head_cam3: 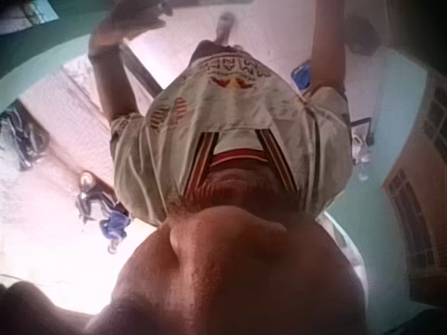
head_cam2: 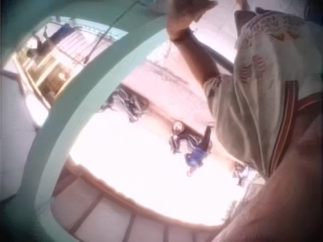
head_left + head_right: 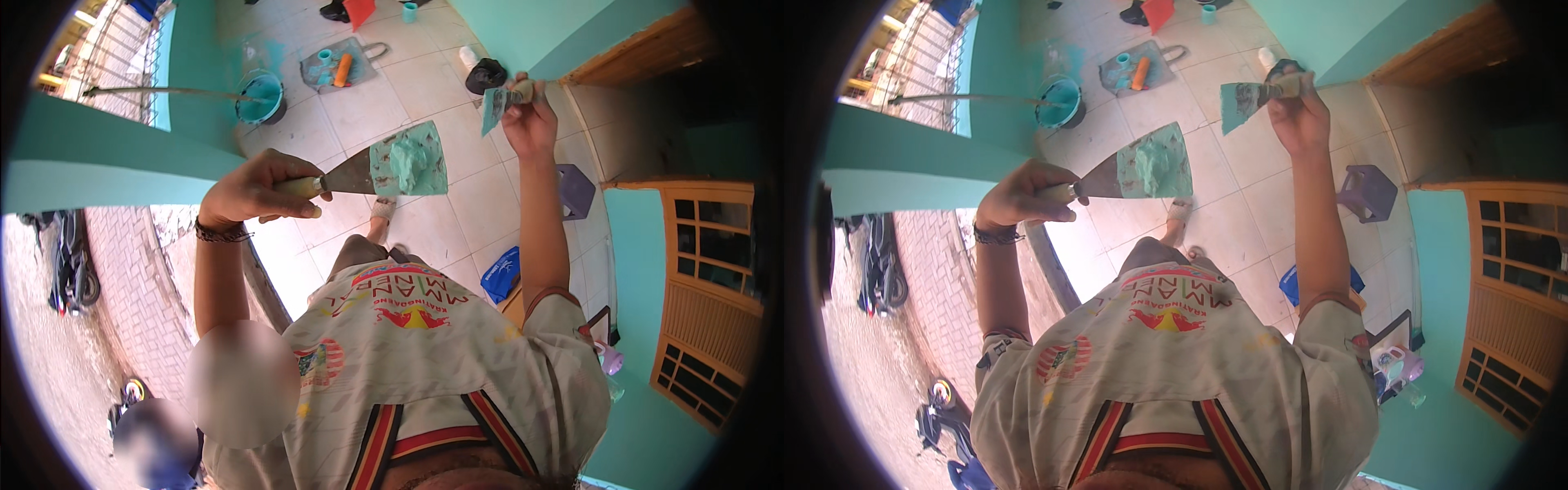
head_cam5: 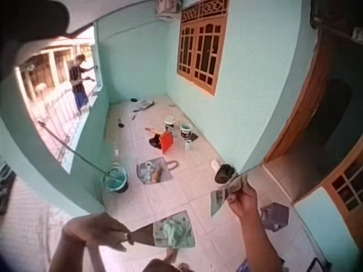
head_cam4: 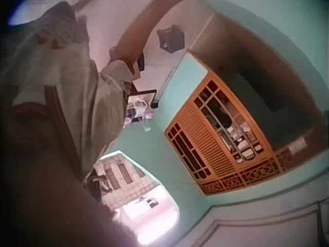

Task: The person uses two putty knives to scoop and apply light blue plaster to a wall, smoothing the surface. They transfer material between tools and work along the wall's edge, then move to a bucket to retrieve more plaster.

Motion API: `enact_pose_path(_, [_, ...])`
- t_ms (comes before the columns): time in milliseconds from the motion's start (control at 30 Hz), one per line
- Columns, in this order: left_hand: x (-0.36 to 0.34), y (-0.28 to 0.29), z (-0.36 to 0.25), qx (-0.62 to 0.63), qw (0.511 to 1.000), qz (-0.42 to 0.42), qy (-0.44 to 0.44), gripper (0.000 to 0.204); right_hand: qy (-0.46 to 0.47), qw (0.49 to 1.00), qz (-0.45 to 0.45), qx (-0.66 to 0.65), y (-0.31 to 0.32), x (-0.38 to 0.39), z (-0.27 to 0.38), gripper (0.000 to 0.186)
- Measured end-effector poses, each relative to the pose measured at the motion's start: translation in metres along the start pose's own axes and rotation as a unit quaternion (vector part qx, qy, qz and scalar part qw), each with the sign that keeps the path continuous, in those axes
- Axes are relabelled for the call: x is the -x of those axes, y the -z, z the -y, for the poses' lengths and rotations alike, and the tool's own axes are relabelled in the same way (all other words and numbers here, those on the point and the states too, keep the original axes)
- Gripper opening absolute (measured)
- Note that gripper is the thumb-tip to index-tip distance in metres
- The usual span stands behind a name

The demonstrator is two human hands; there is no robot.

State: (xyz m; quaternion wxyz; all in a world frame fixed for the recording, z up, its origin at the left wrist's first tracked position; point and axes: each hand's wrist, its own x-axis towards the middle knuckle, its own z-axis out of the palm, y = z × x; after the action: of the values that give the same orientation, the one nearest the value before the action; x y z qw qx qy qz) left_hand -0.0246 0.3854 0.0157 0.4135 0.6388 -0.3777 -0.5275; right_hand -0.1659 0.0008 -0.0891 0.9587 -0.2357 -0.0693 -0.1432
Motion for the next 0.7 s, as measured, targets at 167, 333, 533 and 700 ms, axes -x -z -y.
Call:
enact_pose_path(167, [0.037, -0.057, 0.039, 0.051, 0.995, -0.085, 0.017, 0.022, -0.001, 0.984, -0.147, -0.103, 0.021, 0.094, -0.05, 0.031])
enact_pose_path(333, [0.075, -0.098, 0.062, 0.14, 0.977, -0.157, 0.035, 0.022, -0.056, 0.955, -0.235, -0.172, -0.004, 0.163, -0.113, 0.032])
enact_pose_path(533, [0.138, -0.095, 0.096, 0.157, 0.953, -0.255, 0.041, 0.023, -0.144, 0.947, -0.234, -0.166, -0.037, 0.155, -0.178, 0.033])
enact_pose_path(700, [0.212, -0.06, 0.135, 0.167, 0.937, -0.307, 0.025, 0.027, -0.221, 0.973, -0.064, -0.027, -0.093, 0.104, -0.245, 0.042])
